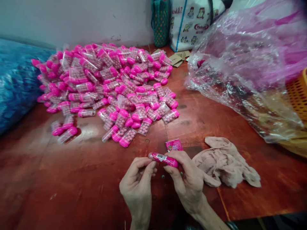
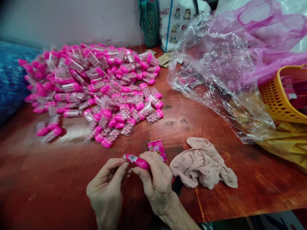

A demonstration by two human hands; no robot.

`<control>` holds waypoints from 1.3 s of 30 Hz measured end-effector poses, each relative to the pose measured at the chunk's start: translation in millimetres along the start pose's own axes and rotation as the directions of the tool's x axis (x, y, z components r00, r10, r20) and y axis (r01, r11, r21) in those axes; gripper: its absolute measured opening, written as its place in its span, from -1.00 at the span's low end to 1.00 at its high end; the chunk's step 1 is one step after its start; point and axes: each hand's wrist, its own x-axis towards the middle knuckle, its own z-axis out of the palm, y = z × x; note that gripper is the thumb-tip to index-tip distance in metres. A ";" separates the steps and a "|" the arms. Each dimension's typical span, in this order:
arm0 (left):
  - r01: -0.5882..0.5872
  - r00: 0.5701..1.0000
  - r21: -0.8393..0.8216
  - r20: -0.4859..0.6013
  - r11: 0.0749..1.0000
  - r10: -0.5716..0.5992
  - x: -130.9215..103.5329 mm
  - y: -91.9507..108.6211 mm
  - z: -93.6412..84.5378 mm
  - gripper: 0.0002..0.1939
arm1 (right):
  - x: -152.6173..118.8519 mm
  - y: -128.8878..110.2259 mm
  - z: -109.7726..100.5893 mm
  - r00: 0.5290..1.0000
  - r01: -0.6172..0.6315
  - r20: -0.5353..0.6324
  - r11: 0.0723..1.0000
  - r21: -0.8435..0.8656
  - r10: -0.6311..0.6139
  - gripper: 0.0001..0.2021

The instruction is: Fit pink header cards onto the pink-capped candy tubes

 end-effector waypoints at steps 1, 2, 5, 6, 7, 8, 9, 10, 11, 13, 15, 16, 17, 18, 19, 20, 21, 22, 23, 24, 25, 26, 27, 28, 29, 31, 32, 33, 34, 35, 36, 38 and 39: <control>0.027 1.000 -0.029 0.005 0.999 -0.027 0.7 -0.9 -0.8 -0.96 | -0.2 0.2 1.0 0.999 0.034 -0.005 0.999 -0.011 -0.034 -0.84; 0.057 0.998 -0.064 0.010 0.996 -0.056 1.8 -2.3 -1.8 -0.96 | -0.5 0.5 2.1 0.998 0.068 -0.013 0.997 -0.020 -0.069 -0.83; 0.169 0.985 -0.187 0.067 0.968 -0.159 6.5 -7.0 -4.4 -0.97 | -1.8 1.6 4.5 0.988 0.151 -0.035 0.988 -0.027 -0.151 -0.83; 0.211 0.976 -0.224 0.101 0.951 -0.193 8.0 -8.2 -4.8 -0.97 | -2.1 2.2 4.9 0.985 0.167 -0.039 0.986 -0.029 -0.168 -0.83; 0.248 0.966 -0.252 0.141 0.935 -0.218 9.4 -9.1 -5.1 -0.96 | -2.4 2.8 5.1 0.983 0.178 -0.041 0.983 -0.031 -0.180 -0.82; 0.266 0.959 -0.266 0.175 0.926 -0.225 10.5 -9.7 -5.3 -0.93 | -2.4 3.3 5.1 0.982 0.186 -0.039 0.982 -0.033 -0.187 -0.82; 0.252 0.961 -0.265 0.184 0.931 -0.208 11.6 -10.2 -5.5 -0.92 | -2.4 3.8 4.9 0.981 0.190 -0.037 0.981 -0.034 -0.191 -0.81; 0.193 0.975 -0.251 0.156 0.948 -0.158 12.6 -10.5 -6.0 -0.91 | -2.2 4.1 4.6 0.980 0.194 -0.037 0.980 -0.034 -0.195 -0.81; 0.102 0.991 -0.220 0.106 0.970 -0.080 13.7 -10.8 -6.7 -0.92 | -1.9 4.2 4.0 0.981 0.192 -0.035 0.981 -0.029 -0.193 -0.81; -0.087 0.995 -0.118 0.037 0.989 0.092 16.7 -10.9 -9.8 -0.88 | -0.7 3.8 2.6 0.985 0.168 -0.024 0.986 -0.007 -0.168 -0.83; -0.186 0.977 -0.038 0.102 0.982 0.189 21.1 -10.4 -14.8 -0.77 | 0.8 3.0 0.4 0.989 0.147 -0.005 0.989 0.018 -0.147 -0.84; -0.186 0.965 -0.021 0.187 0.982 0.187 23.6 -9.9 -17.8 -0.75 | 1.5 2.7 -0.9 0.990 0.137 0.005 0.990 0.029 -0.137 -0.84; -0.157 0.946 -0.017 0.283 0.987 0.156 25.9 -9.5 -20.8 -0.76 | 2.3 2.6 -2.3 0.992 0.124 0.019 0.992 0.036 -0.125 -0.85; -0.112 0.922 -0.025 0.369 0.993 0.113 28.1 -9.1 -23.4 -0.78 | 2.9 2.8 -3.9 0.994 0.104 0.036 0.994 0.043 -0.106 -0.85; -0.059 0.898 -0.041 0.434 0.997 0.071 29.8 -8.9 -25.6 -0.80 | 3.3 3.1 -5.5 0.996 0.077 0.052 0.996 0.049 -0.079 -0.86; -0.010 0.879 -0.059 0.476 0.998 0.037 31.0 -8.9 -27.1 -0.80 | 3.6 3.8 -7.0 0.997 0.042 0.065 0.998 0.055 -0.046 -0.87; 0.026 0.870 -0.078 0.493 0.997 0.016 31.8 -9.2 -27.9 -0.80 | 3.7 4.5 -8.3 0.997 0.008 0.077 0.998 0.060 -0.012 -0.87; 0.042 0.871 -0.099 0.491 0.994 0.012 32.1 -9.7 -28.0 -0.80 | 3.5 5.3 -9.4 0.996 -0.020 0.087 0.998 0.064 0.015 -0.87; 0.044 0.877 -0.112 0.480 0.993 0.016 32.1 -10.6 -27.4 -0.80 | 3.3 6.1 -10.1 0.995 -0.040 0.093 0.997 0.068 0.033 -0.88; 0.040 0.885 -0.115 0.466 0.993 0.019 31.7 -11.7 -26.4 -0.80 | 2.9 6.7 -10.5 0.994 -0.055 0.098 0.996 0.069 0.048 -0.88; 0.039 0.889 -0.111 0.458 0.993 0.017 31.2 -13.2 -25.2 -0.80 | 2.5 7.0 -10.6 0.993 -0.066 0.106 0.996 0.066 0.059 -0.88; 0.045 0.892 -0.103 0.451 0.994 0.006 30.5 -15.0 -23.9 -0.79 | 2.2 7.1 -10.5 0.991 -0.075 0.116 0.995 0.062 0.068 -0.88; 0.052 0.900 -0.105 0.435 0.993 -0.001 29.7 -17.0 -22.7 -0.78 | 2.1 6.8 -10.3 0.990 -0.089 0.117 0.995 0.055 0.082 -0.88; 0.056 0.911 -0.119 0.411 0.991 -0.002 28.7 -19.0 -21.8 -0.76 | 2.3 6.4 -10.1 0.988 -0.114 0.110 0.992 0.049 0.108 -0.89; 0.058 0.923 -0.140 0.386 0.988 0.000 27.5 -20.9 -21.3 -0.74 | 2.7 5.9 -10.1 0.984 -0.152 0.098 0.987 0.046 0.147 -0.90; 0.064 0.939 -0.175 0.343 0.982 0.000 24.8 -23.5 -21.6 -0.71 | 4.2 5.2 -10.8 0.969 -0.242 0.072 0.968 0.059 0.238 -0.92; 0.077 0.945 -0.187 0.327 0.979 -0.012 23.3 -23.8 -22.2 -0.71 | 5.2 5.3 -11.6 0.956 -0.291 0.067 0.954 0.073 0.287 -0.93; 0.101 0.947 -0.195 0.320 0.976 -0.034 21.9 -23.5 -23.0 -0.72 | 6.1 5.8 -12.4 0.941 -0.337 0.070 0.937 0.091 0.331 -0.94; 0.137 0.944 -0.197 0.323 0.971 -0.068 20.6 -22.7 -23.7 -0.75 | 6.8 6.6 -13.3 0.924 -0.381 0.082 0.917 0.116 0.373 -0.94; 0.171 0.939 -0.204 0.330 0.964 -0.097 19.6 -21.4 -24.1 -0.78 | 7.5 7.6 -14.0 0.904 -0.426 0.097 0.892 0.149 0.415 -0.94; 0.201 0.931 -0.215 0.345 0.956 -0.118 18.8 -19.9 -24.1 -0.81 | 7.9 8.7 -14.5 0.880 -0.475 0.118 0.859 0.191 0.460 -0.93; 0.231 0.911 -0.215 0.391 0.949 -0.134 17.6 -17.2 -22.6 -0.81 | 8.3 10.6 -14.6 0.830 -0.558 0.178 0.779 0.286 0.529 -0.91; 0.228 0.904 -0.205 0.407 0.952 -0.129 17.0 -16.3 -21.1 -0.79 | 8.4 11.1 -14.1 0.809 -0.588 0.212 0.739 0.329 0.549 -0.89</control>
